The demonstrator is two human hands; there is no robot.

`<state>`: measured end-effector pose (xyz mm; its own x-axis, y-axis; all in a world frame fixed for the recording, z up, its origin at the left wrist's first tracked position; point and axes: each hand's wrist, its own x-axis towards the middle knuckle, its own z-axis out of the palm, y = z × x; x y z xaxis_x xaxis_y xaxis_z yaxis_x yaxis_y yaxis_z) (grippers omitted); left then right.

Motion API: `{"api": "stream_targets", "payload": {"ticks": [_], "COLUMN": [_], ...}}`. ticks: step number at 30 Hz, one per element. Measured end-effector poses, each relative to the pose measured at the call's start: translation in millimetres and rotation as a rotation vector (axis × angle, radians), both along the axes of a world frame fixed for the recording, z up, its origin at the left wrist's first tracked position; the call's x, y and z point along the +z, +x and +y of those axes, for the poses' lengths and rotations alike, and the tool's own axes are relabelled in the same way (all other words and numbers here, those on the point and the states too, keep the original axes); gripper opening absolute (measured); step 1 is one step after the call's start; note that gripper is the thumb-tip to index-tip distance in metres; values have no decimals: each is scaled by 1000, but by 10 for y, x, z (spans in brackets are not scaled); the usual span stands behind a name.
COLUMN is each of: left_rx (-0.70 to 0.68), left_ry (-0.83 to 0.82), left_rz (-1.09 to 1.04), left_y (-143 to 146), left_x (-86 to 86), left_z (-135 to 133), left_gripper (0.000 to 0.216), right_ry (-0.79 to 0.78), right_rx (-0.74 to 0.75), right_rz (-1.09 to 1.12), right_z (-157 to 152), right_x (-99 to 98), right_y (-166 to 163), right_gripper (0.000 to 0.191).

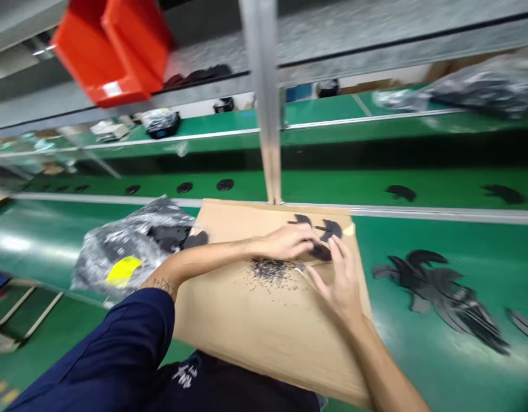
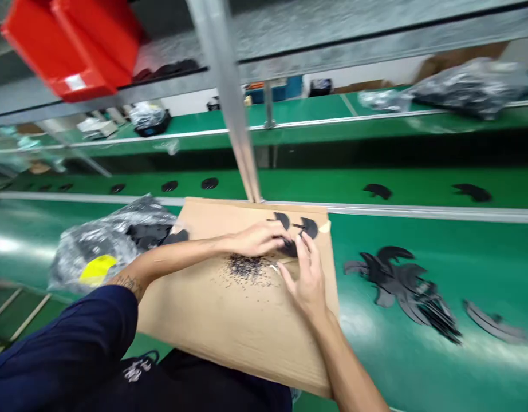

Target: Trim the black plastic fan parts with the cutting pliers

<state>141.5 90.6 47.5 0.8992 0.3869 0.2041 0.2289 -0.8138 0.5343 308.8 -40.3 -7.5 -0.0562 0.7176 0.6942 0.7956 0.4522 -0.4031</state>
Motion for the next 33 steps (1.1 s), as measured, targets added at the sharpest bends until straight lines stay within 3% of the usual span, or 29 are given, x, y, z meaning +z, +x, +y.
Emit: {"api": "stream_targets", "payload": {"ticks": [3,6,9,10,12,14,16,20,23,27,30,33], "left_rx": [-63,29,381,567,789,888,916,917,871,723,674,657], "left_ry": [-125,-113,32,83,128,138,136,127,9,-335,-493,-393], "left_rz": [8,101,377,477,552,568,566,433,-37,-582,-677,-587], "left_y": [-451,-976,-1610,-1816,-2168,-2405,-2526,-2557,-2434,-2011,-1646,-1438], "left_x": [-132,-163,-105,-85,-68,-81,-109,-156,-210,-339,-406,-425], "left_z": [-411,-539,-424,-359,-228,-132,-84,-79,-126,-319,-539,-701], "left_gripper": [27,35,30,27,29,38,50,50,38,32,30,24], "right_ry": [-95,-156,-293,-357,-476,-587,-713,-828,-827,-863,-909,-917], "right_rx": [311,433,392,336,187,98,138,312,361,387,426,408], "right_rz": [-25,20,120,169,309,512,740,956,944,985,1005,1042], "right_z": [32,38,46,61,117,201,290,391,376,288,220,178], "right_x": [-21,-53,-41,-23,31,93,142,159,125,87,61,15], "right_y": [-128,-251,-323,-339,-379,-449,-554,-819,-998,-1163,-1213,-1210], "right_gripper": [61,43,27,27,33,39,43,46,45,47,49,50]}}
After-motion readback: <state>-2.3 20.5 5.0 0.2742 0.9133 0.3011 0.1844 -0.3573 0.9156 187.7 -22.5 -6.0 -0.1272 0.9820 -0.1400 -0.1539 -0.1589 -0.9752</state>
